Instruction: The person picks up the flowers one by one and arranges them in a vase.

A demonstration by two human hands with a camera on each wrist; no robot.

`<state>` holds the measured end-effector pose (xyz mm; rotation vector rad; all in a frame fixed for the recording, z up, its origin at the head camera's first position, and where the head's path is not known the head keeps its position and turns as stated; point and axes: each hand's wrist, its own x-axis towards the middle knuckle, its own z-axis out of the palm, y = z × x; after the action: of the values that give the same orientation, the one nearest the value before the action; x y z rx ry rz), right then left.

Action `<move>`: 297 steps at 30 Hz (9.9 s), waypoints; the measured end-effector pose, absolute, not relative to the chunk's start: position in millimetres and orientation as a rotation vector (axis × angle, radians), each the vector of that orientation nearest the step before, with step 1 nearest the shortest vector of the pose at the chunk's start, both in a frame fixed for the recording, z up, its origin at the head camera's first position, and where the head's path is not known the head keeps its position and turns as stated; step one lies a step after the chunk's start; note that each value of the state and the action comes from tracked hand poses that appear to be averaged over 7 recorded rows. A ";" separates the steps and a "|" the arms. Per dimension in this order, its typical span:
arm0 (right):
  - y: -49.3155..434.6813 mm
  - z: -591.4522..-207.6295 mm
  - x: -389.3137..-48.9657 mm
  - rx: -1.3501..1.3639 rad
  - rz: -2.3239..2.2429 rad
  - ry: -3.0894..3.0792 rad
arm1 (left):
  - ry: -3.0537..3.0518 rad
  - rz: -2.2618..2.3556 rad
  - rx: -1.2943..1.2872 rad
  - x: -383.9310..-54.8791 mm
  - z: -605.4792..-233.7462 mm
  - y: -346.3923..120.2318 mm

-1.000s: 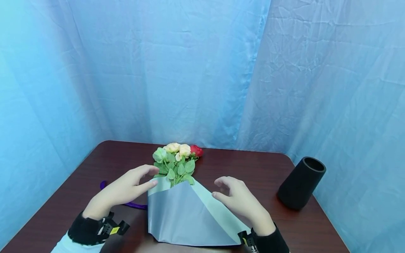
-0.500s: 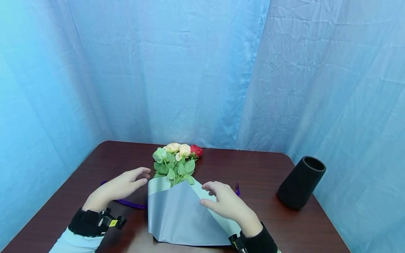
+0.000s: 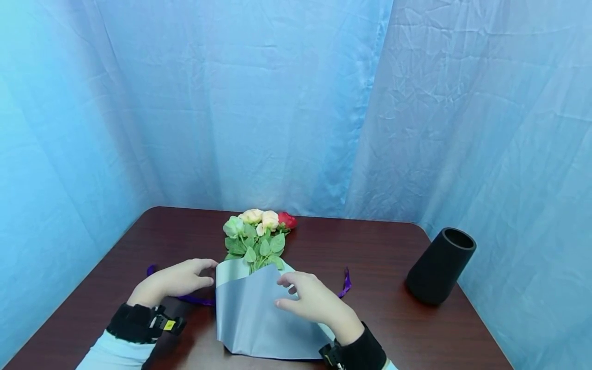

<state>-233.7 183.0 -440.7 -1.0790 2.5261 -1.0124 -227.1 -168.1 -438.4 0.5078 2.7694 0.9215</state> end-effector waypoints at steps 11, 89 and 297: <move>157.0 -447.8 -234.8 -1.119 -0.972 2.498 | 2.652 0.977 0.683 -232.5 -447.4 -164.3; 115.5 -461.6 -213.7 -1.503 -0.644 2.399 | 2.736 0.784 0.485 -206.6 -436.0 -211.5; 219.6 -427.1 -242.4 -1.012 -0.813 2.155 | 2.391 0.774 0.776 -201.0 -421.3 -175.5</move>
<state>-242.4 219.6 -427.1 -1.0120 2.1551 -0.8134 -201.0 -175.5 -421.3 0.7758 2.3912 0.7740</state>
